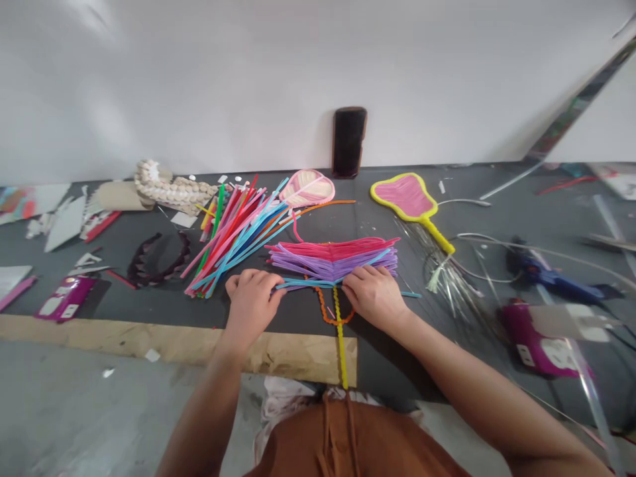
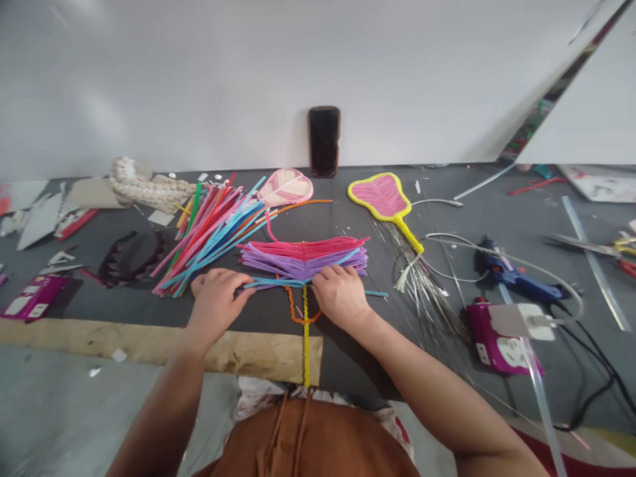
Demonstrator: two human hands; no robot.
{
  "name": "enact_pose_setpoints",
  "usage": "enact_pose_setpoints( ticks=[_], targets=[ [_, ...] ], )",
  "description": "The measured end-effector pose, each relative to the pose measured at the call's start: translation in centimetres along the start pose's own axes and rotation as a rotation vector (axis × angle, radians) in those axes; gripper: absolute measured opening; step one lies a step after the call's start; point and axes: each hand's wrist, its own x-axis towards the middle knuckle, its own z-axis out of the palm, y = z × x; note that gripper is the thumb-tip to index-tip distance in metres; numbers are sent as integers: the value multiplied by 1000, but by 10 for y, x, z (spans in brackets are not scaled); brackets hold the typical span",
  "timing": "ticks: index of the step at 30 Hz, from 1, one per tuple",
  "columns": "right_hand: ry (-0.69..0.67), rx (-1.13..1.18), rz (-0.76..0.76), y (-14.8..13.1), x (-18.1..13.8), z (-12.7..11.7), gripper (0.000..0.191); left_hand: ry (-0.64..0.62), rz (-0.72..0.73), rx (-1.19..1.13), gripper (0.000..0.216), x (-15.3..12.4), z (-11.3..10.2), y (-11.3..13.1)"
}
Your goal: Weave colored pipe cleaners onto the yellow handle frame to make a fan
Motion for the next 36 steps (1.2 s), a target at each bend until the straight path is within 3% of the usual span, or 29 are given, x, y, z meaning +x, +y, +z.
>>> enact_pose_setpoints(
  ticks=[5, 8, 14, 19, 26, 36],
  targets=[
    [-12, 8, 1, 0, 1, 0, 19, 99, 10, -243, 14, 6, 6, 2],
    [-10, 15, 2, 0, 1, 1, 18, 91, 64, -340, 17, 10, 12, 6],
    [-28, 22, 17, -1, 2, 1, 18, 200, 224, -197, 22, 13, 20, 13],
    [-46, 38, 32, -1, 3, 2, 19, 289, 453, -73, 17, 17, 25, 14],
    [0, 39, 16, 1, 2, 4, 16, 231, 685, 34, 23, 31, 20, 11],
    [100, 17, -39, 2, 3, 8, 19, 226, 742, -94, 21, 46, 38, 12]
  ],
)
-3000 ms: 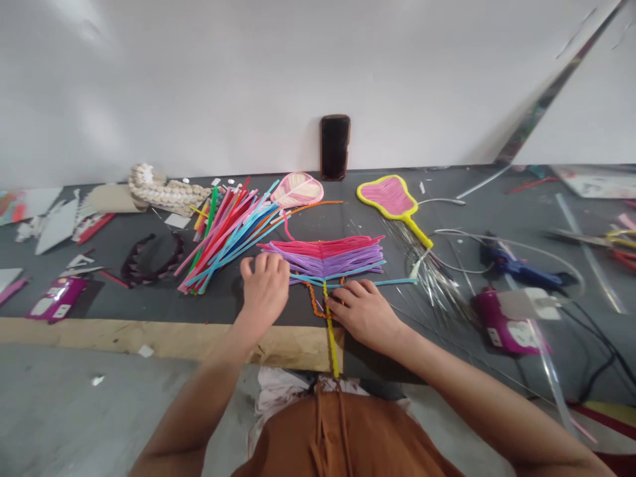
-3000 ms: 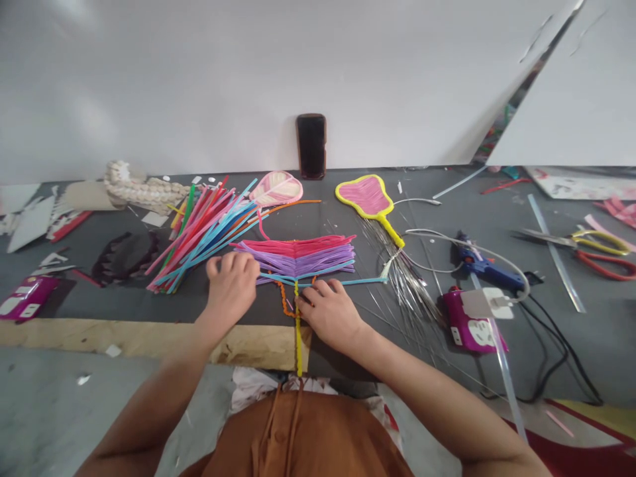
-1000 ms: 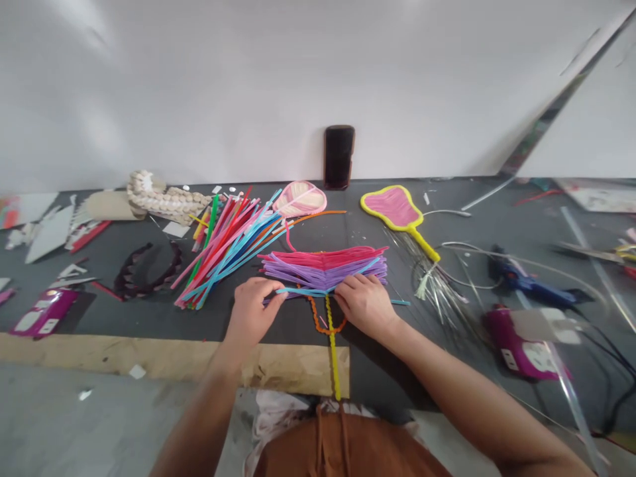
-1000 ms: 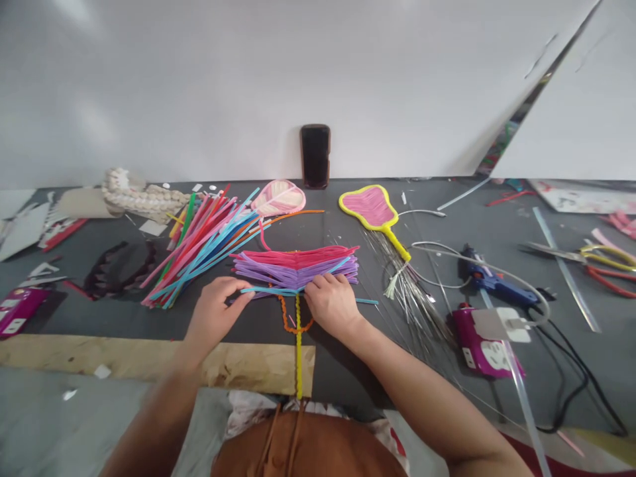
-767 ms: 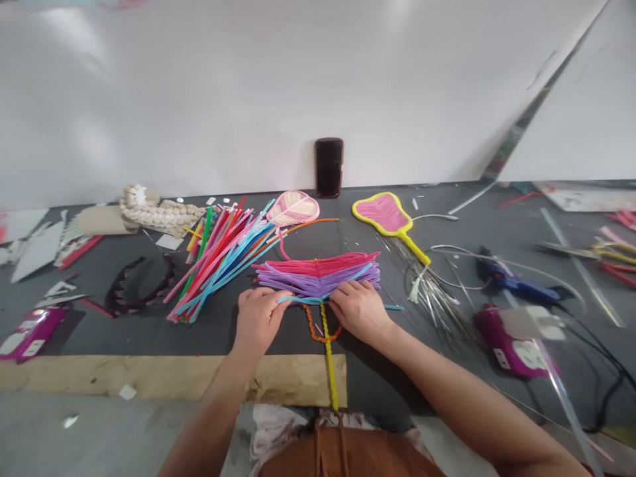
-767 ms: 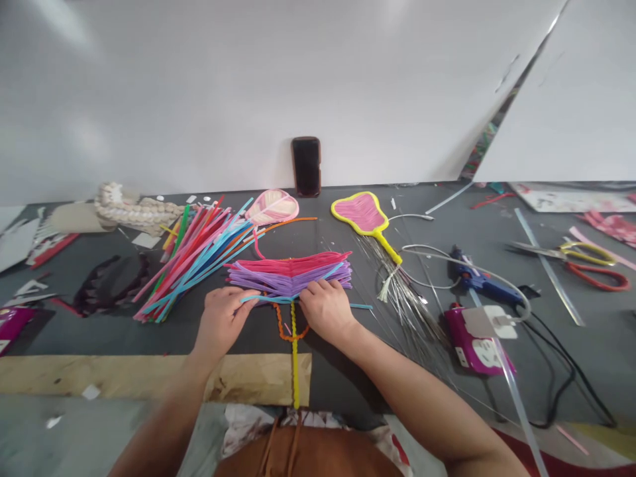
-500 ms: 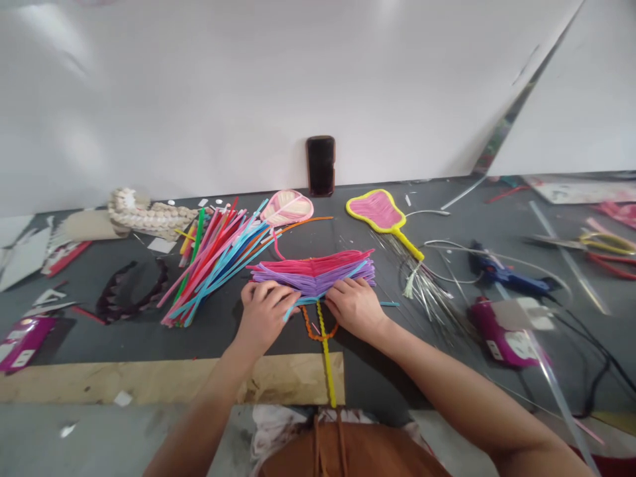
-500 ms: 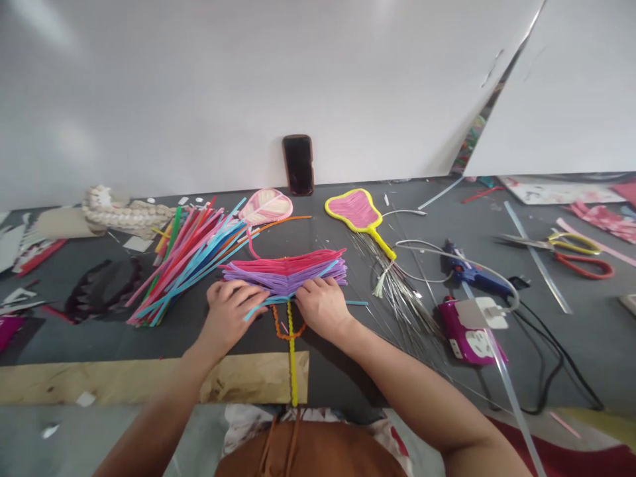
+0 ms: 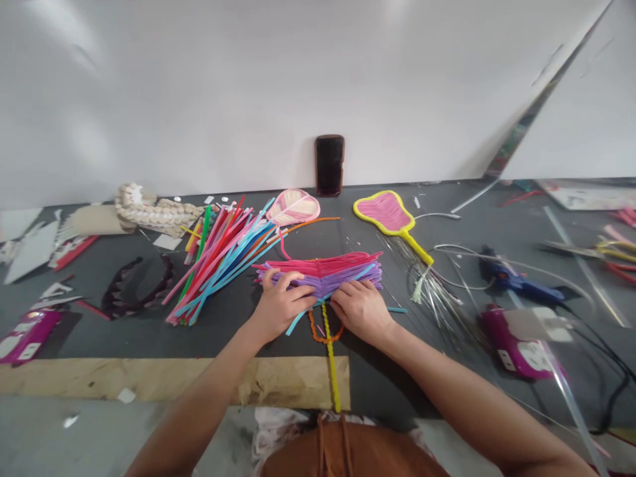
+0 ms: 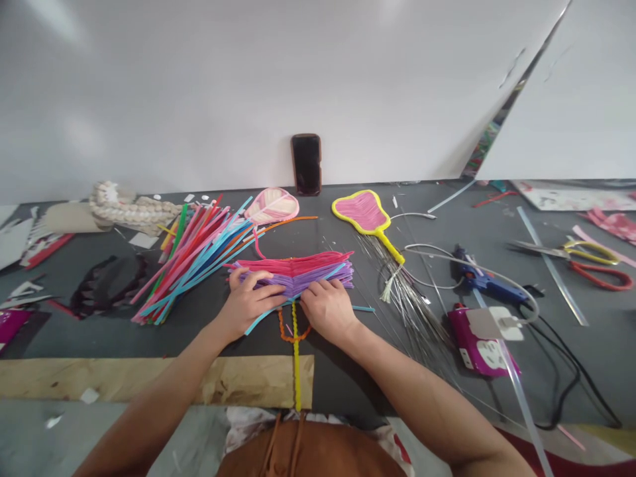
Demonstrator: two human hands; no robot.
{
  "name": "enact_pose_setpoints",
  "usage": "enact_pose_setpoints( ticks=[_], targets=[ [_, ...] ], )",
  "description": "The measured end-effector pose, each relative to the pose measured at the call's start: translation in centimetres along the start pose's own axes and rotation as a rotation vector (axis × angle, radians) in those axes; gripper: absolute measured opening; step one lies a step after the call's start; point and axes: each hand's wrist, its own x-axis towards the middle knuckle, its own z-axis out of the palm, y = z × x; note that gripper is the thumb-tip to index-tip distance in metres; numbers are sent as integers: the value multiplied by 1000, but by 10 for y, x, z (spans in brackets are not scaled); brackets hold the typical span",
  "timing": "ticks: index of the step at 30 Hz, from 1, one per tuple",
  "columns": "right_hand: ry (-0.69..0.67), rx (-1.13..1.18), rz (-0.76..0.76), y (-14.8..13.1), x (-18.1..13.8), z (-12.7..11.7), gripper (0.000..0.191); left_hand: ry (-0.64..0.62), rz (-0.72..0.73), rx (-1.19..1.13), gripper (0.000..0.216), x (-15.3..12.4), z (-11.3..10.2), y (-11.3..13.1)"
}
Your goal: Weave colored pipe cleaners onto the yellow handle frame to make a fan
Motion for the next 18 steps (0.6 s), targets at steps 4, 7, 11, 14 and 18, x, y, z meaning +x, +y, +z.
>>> enact_pose_setpoints(
  ticks=[4, 7, 11, 14, 18],
  targets=[
    [34, -5, -16, 0, 0, 2, 21, 55, 3, -75, 25, -1, 4, -1],
    [53, -9, -30, 0, 0, 2, 21, 68, -15, -121, 24, 0, 9, -1],
    [49, -13, -28, 0, 1, 2, 18, 40, -43, -130, 24, -2, 18, -3],
    [43, -10, -26, -1, 2, 2, 18, 43, -39, -125, 22, -2, 20, -5],
    [47, -2, -28, -1, 3, 1, 17, 54, -26, -104, 17, 0, 19, -4]
  ],
)
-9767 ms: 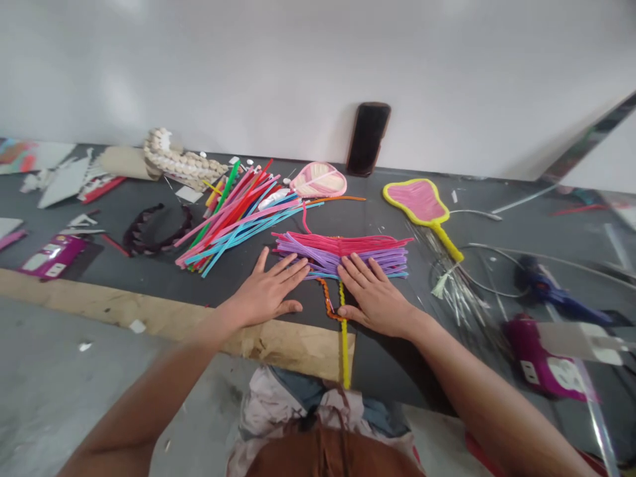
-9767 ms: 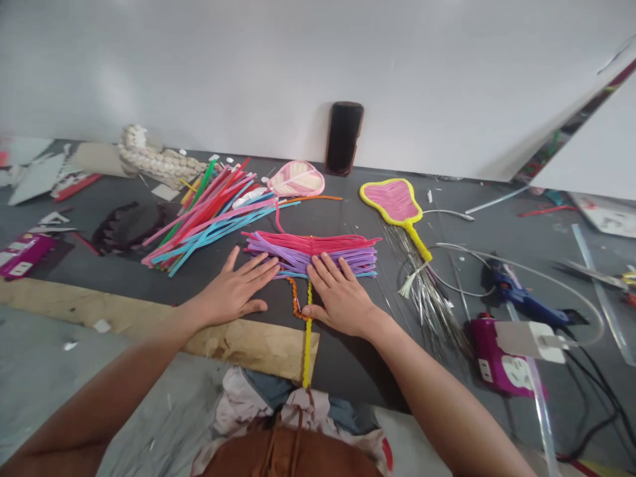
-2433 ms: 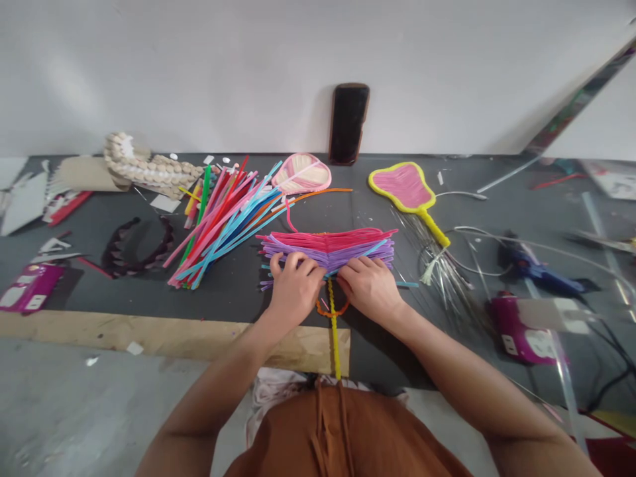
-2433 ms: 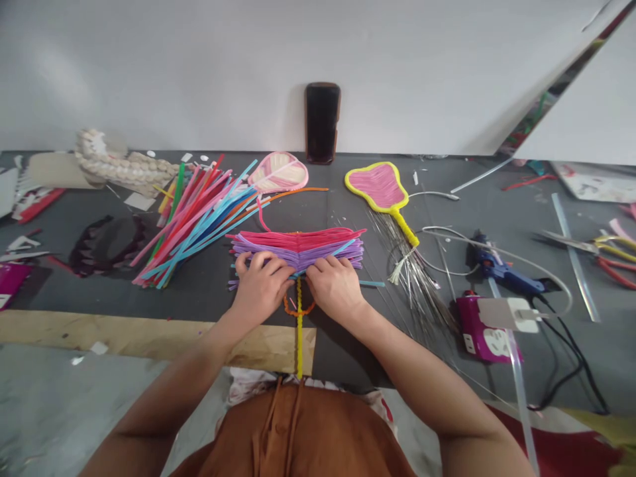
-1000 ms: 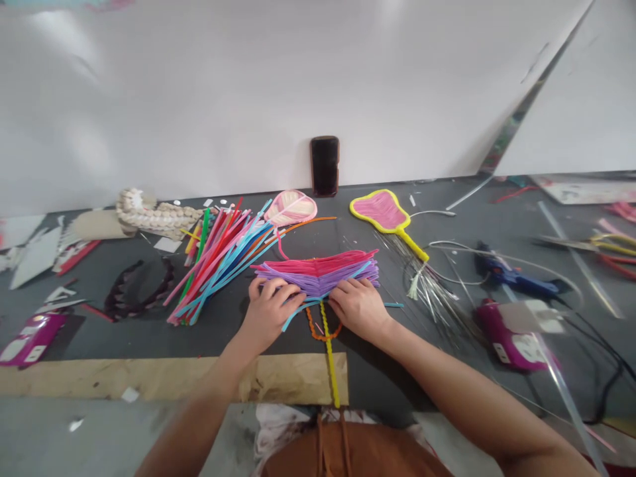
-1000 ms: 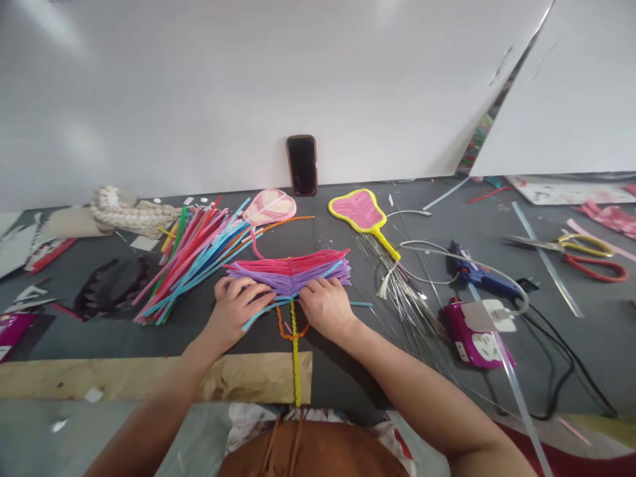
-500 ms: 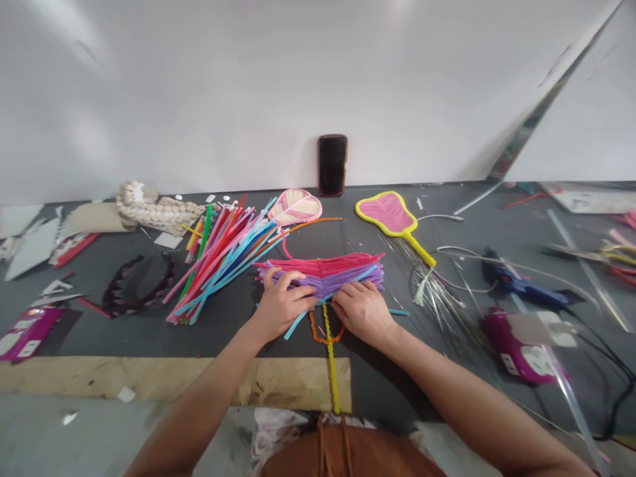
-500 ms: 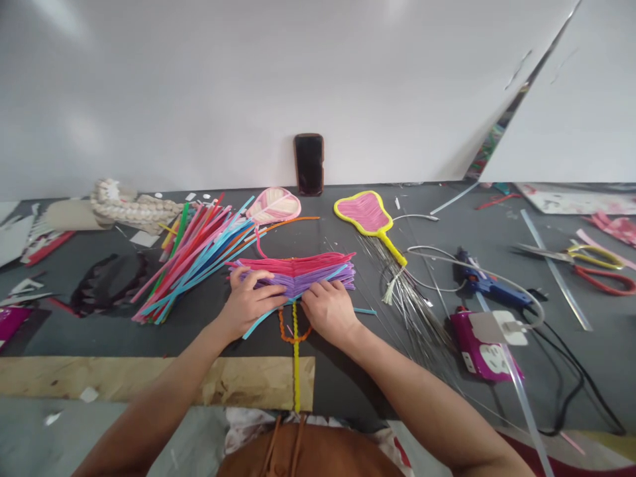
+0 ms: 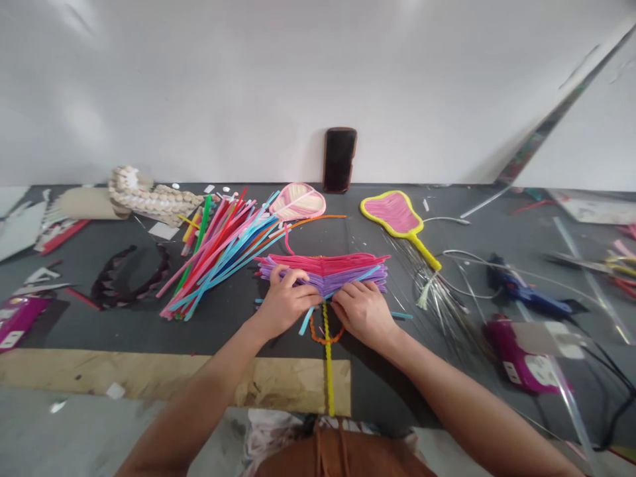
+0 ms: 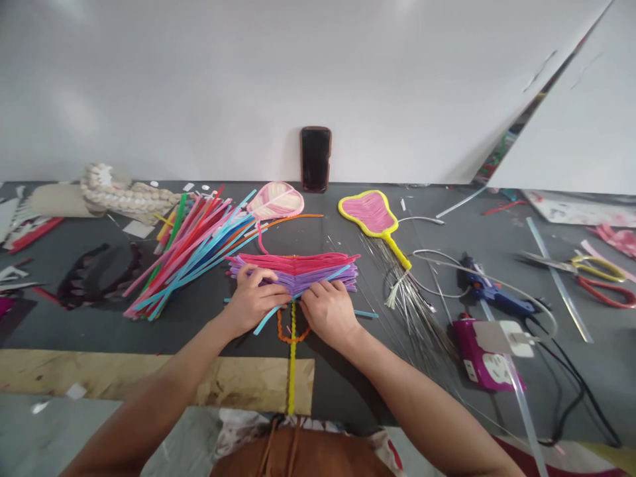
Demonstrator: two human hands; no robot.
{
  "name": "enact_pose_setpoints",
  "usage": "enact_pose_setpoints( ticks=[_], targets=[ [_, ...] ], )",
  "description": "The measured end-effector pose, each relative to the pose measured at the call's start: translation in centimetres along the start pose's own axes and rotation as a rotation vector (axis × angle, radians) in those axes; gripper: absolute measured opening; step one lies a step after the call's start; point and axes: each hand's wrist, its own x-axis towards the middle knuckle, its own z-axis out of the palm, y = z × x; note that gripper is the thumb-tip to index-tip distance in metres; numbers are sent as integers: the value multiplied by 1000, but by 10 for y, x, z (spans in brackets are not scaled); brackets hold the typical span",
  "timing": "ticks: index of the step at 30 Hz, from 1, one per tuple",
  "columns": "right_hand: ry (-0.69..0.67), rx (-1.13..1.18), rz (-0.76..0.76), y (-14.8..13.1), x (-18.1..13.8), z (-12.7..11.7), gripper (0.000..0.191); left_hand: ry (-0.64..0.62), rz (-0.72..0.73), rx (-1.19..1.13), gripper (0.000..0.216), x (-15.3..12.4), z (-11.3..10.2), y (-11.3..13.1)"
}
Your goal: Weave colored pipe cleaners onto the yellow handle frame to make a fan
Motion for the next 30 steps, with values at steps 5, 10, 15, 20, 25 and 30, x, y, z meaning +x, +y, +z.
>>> enact_pose_setpoints(
  ticks=[5, 10, 15, 20, 25, 30],
  targets=[
    [3, 0, -1, -1, 1, 0, 17, -28, -2, -5, 11, 3, 0, 3],
    [3, 1, 1, -2, 1, 0, 17, -24, -15, -60, 17, 1, 1, 1],
    [-44, 5, 8, -1, 1, -2, 19, -43, -17, -52, 24, 2, -2, 2],
    [-69, 1, 14, -2, 1, -1, 20, -28, -35, -26, 21, 3, 0, 5],
    [-63, 12, 12, -3, 3, 1, 21, -44, -48, 2, 16, 3, 2, 6],
    [8, 154, 81, 18, -1, -38, 23, 34, -29, -16, 15, 2, 7, 3]
  ],
)
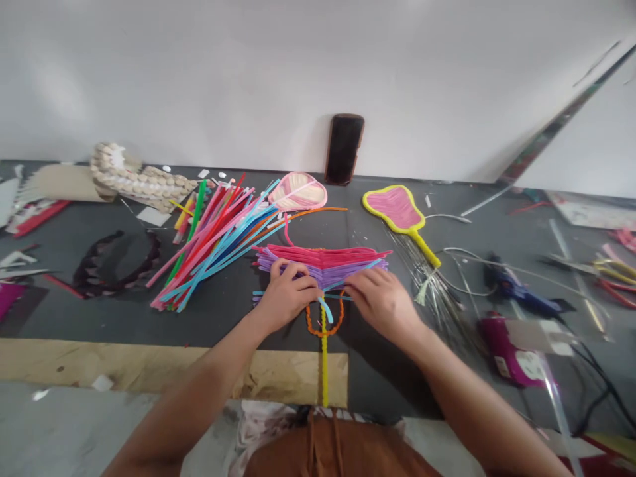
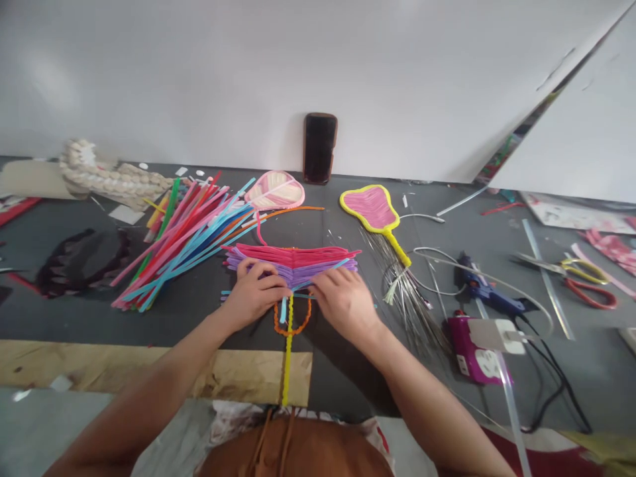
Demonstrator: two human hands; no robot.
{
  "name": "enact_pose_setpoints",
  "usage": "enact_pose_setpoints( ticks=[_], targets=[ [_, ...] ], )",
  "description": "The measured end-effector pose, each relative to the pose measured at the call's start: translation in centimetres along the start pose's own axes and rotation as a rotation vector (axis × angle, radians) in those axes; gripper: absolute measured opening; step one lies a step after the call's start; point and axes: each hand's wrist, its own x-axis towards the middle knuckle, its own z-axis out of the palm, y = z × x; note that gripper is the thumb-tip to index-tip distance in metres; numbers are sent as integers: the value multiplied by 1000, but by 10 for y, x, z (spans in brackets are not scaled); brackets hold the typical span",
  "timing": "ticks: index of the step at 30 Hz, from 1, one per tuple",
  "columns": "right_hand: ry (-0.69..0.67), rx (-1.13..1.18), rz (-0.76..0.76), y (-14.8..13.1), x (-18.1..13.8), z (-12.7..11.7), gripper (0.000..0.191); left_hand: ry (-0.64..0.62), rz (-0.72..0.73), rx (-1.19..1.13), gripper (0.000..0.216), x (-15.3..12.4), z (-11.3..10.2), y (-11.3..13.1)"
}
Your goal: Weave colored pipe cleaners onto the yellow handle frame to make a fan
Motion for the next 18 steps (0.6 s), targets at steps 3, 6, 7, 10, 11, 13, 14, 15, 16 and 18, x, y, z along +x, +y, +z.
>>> enact_pose_setpoints(
  ticks=[3, 6, 7, 10, 11, 13, 14, 15, 16, 18],
  targets=[
    [77, 92, 197, 12, -18, -43, 25, 4, -4, 3, 17, 0, 1, -1],
    [-25, 303, 495, 16, -50, -66, 24, -21, -3, -13, 17, 0, 0, -2],
    [-111, 418, 599, 16, -61, -66, 26, -23, -2, -17, 17, 0, 0, -3],
    [-352, 796, 823, 13, -85, -49, 39, -12, 2, -16, 16, -1, 1, -4],
    [-375, 878, 858, 13, -88, -41, 45, -4, 2, -17, 16, -1, 2, -4],
    [-368, 1008, 885, 12, -88, -26, 56, 0, 1, -27, 16, -1, 3, -4],
    [-348, 1052, 883, 12, -85, -20, 59, 1, -2, -37, 16, -1, 3, -4],
    [-322, 1086, 870, 12, -82, -14, 60, 1, -6, -47, 16, -1, 3, -4],
    [-289, 1108, 850, 12, -77, -10, 58, 0, -9, -56, 17, -2, 4, -4],
    [-231, 1098, 788, 11, -68, -3, 48, 10, -17, -70, 18, -2, 5, -4]
  ],
)
